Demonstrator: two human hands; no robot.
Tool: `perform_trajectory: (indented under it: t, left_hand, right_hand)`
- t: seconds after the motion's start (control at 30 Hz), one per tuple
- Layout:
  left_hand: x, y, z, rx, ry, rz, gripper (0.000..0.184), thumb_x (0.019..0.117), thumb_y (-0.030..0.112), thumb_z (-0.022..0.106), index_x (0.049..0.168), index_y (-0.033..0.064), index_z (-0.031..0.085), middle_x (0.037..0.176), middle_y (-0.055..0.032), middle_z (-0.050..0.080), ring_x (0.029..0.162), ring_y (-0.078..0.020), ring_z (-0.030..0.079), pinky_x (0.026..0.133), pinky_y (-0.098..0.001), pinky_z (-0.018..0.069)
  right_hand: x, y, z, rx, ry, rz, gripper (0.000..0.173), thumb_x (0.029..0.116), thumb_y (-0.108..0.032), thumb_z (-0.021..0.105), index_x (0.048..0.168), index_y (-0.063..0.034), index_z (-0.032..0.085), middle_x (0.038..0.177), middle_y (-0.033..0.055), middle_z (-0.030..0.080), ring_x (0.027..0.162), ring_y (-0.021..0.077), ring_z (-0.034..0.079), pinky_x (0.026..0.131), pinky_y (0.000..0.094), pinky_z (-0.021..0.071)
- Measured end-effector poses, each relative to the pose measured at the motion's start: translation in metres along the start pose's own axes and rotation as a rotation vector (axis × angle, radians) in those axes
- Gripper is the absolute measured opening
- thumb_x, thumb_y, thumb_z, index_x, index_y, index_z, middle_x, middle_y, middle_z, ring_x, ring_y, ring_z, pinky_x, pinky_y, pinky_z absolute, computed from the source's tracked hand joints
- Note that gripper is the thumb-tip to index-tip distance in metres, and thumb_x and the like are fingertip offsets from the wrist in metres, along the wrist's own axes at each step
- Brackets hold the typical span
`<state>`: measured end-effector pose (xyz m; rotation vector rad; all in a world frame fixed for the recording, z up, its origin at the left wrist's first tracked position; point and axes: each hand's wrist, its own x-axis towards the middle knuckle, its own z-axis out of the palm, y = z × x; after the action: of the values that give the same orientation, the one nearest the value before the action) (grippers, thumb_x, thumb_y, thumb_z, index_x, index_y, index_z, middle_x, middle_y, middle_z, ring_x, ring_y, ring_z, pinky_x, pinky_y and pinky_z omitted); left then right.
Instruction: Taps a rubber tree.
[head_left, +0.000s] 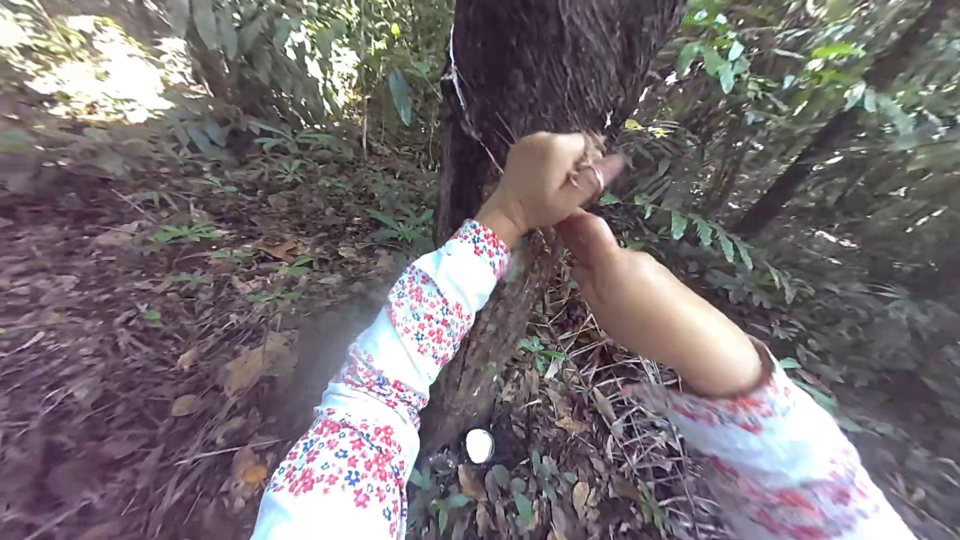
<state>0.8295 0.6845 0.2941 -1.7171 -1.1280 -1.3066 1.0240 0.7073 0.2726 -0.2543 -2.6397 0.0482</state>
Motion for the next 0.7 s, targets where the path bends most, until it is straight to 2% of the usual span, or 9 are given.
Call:
perform_trajectory:
  t: [0.1, 0.13, 0.2, 0.27, 0.33, 0.4, 0.53, 0.63, 0.7]
  left_hand:
    - [-0.016, 0.020, 0.017, 0.012, -0.004, 0.001, 0.039, 0.0925, 0.028, 0.054, 0.073, -0.0034, 0.066, 0.064, -0.0139, 0.064, 0.062, -0.0272, 0.066, 0.059, -0.0480, 0.0499]
    - [-0.020, 0.022, 0.018, 0.020, 0.037, -0.006, 0.031, 0.0903, 0.022, 0.059, 0.079, -0.0049, 0.070, 0.070, -0.0157, 0.069, 0.067, -0.0274, 0.069, 0.064, -0.0481, 0.0535]
    - [-0.021, 0.017, 0.008, 0.097, 0.186, -0.076, 0.023, 0.0907, 0.013, 0.064, 0.091, -0.0074, 0.073, 0.085, -0.0190, 0.075, 0.081, -0.0272, 0.074, 0.078, -0.0462, 0.0588]
    - [-0.012, 0.001, -0.017, 0.257, 0.331, -0.340, 0.029, 0.0968, 0.015, 0.062, 0.106, -0.0110, 0.070, 0.098, -0.0230, 0.075, 0.094, -0.0303, 0.074, 0.090, -0.0464, 0.0570]
    - [0.003, -0.025, -0.047, 0.342, 0.340, -0.732, 0.042, 0.1052, 0.025, 0.051, 0.130, -0.0081, 0.061, 0.119, -0.0243, 0.070, 0.115, -0.0338, 0.068, 0.103, -0.0507, 0.0502]
    - [0.014, -0.060, -0.066, 0.335, 0.299, -1.006, 0.050, 0.1082, 0.035, 0.044, 0.140, -0.0020, 0.054, 0.130, -0.0226, 0.066, 0.126, -0.0349, 0.062, 0.109, -0.0552, 0.0448]
    - [0.031, -0.100, -0.071, 0.265, 0.146, -1.186, 0.065, 0.1084, 0.051, 0.039, 0.143, -0.0033, 0.051, 0.138, -0.0277, 0.059, 0.132, -0.0402, 0.056, 0.111, -0.0602, 0.0415]
    - [0.051, -0.081, -0.071, 0.269, -0.021, -1.252, 0.062, 0.1121, 0.044, 0.032, 0.148, -0.0053, 0.044, 0.147, -0.0293, 0.052, 0.140, -0.0410, 0.048, 0.116, -0.0584, 0.0358]
    - [0.042, -0.095, -0.066, 0.430, -0.036, -1.177, 0.054, 0.1119, 0.036, 0.034, 0.141, -0.0056, 0.052, 0.140, -0.0291, 0.058, 0.135, -0.0426, 0.054, 0.112, -0.0611, 0.0389]
  right_hand:
    - [-0.021, 0.007, 0.001, 0.041, -0.071, 0.100, 0.058, 0.1024, -0.006, 0.054, 0.155, -0.0118, 0.032, 0.075, 0.0166, 0.063, 0.063, 0.0328, 0.064, 0.061, 0.0525, 0.0535]
    - [-0.025, 0.011, 0.006, 0.063, -0.075, 0.117, 0.058, 0.1030, -0.008, 0.053, 0.156, -0.0121, 0.032, 0.076, 0.0176, 0.065, 0.065, 0.0334, 0.065, 0.063, 0.0530, 0.0540]
    - [-0.028, 0.015, 0.013, 0.105, -0.147, 0.181, 0.059, 0.1058, -0.012, 0.051, 0.160, -0.0149, 0.027, 0.092, 0.0216, 0.068, 0.078, 0.0370, 0.069, 0.074, 0.0564, 0.0558]
    - [-0.030, 0.018, 0.024, 0.132, -0.209, 0.233, 0.058, 0.1074, -0.015, 0.048, 0.161, -0.0174, 0.026, 0.106, 0.0233, 0.069, 0.090, 0.0396, 0.070, 0.082, 0.0581, 0.0548]
    - [-0.034, 0.022, 0.039, 0.156, -0.204, 0.241, 0.058, 0.1071, -0.016, 0.047, 0.162, -0.0182, 0.027, 0.111, 0.0236, 0.069, 0.091, 0.0406, 0.071, 0.082, 0.0581, 0.0557]
    - [-0.038, 0.023, 0.051, 0.165, -0.185, 0.249, 0.058, 0.1072, -0.015, 0.046, 0.162, -0.0192, 0.028, 0.116, 0.0240, 0.068, 0.091, 0.0401, 0.071, 0.081, 0.0566, 0.0568]
    - [-0.041, 0.020, 0.064, 0.182, -0.169, 0.276, 0.061, 0.1065, -0.014, 0.047, 0.163, -0.0211, 0.026, 0.122, 0.0239, 0.065, 0.088, 0.0390, 0.072, 0.078, 0.0539, 0.0580]
    - [-0.041, 0.024, 0.071, 0.220, -0.128, 0.271, 0.061, 0.1052, -0.012, 0.049, 0.162, -0.0190, 0.029, 0.122, 0.0248, 0.066, 0.087, 0.0395, 0.072, 0.077, 0.0536, 0.0582]
    - [-0.043, 0.029, 0.078, 0.230, -0.039, 0.245, 0.059, 0.1046, -0.011, 0.050, 0.161, -0.0166, 0.033, 0.118, 0.0251, 0.067, 0.082, 0.0396, 0.072, 0.074, 0.0535, 0.0585]
